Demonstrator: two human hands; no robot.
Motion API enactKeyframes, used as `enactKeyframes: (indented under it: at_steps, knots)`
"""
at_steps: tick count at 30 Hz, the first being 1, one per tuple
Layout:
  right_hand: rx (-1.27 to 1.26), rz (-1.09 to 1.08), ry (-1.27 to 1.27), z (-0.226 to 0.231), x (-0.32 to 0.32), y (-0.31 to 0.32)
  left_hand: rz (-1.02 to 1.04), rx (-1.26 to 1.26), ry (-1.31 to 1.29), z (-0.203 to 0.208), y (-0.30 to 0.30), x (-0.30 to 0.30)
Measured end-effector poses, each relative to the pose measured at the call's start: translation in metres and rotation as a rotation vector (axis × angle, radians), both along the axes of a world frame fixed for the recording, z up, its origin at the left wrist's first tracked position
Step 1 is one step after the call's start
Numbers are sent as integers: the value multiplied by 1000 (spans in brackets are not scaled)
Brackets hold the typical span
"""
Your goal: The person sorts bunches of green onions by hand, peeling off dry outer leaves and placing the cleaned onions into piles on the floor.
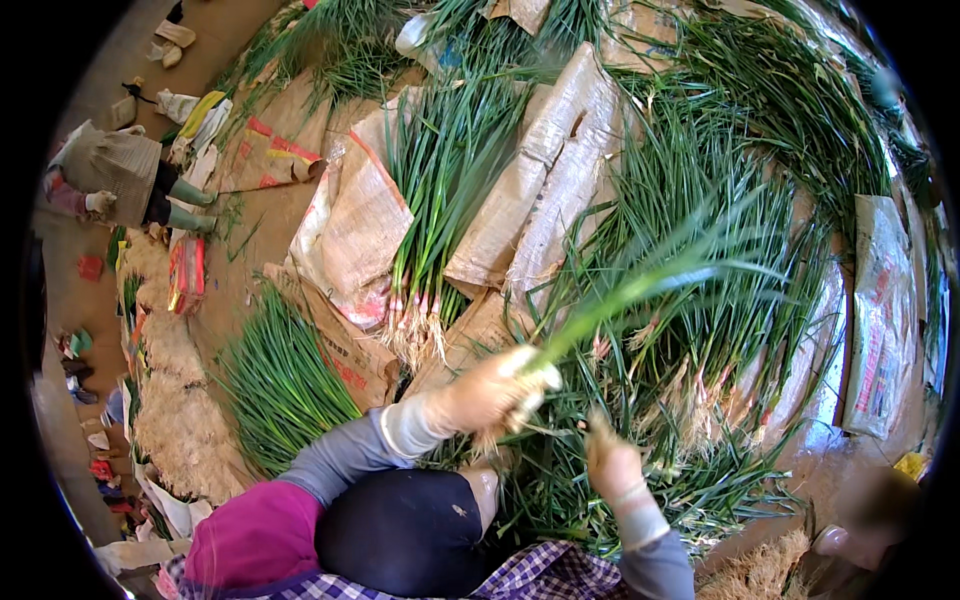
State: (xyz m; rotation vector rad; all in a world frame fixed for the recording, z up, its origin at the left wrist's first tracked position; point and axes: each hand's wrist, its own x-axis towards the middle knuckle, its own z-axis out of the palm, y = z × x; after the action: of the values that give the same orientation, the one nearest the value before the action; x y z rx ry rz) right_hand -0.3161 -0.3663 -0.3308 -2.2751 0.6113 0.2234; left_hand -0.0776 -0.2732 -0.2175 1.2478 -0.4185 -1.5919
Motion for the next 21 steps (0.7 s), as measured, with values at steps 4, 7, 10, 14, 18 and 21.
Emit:
enactKeyframes:
  at_steps: [4, 7, 10, 14, 18, 21]
  knots:
    - [72, 17, 415, 25, -68, 16, 354, 15, -706, -16, 29, 60]
    - [170, 212, 264, 40, -102, 9, 163, 163, -1384, -95, 71, 138]
    - [146, 267, 219, 61, -85, -10, 71, 642, -1412, -145, 128, 209]
    - [-89, -336, 23, 49, -104, -98, -266, 1119, -1598, -118, 102, 203]
    - [-333, -1002, 152, 20, -176, -202, -220, 315, -1872, -54, -4, 105]
    - [-279, -1163, 151, -25, -209, -249, -449, 104, -1585, -48, -76, 34]
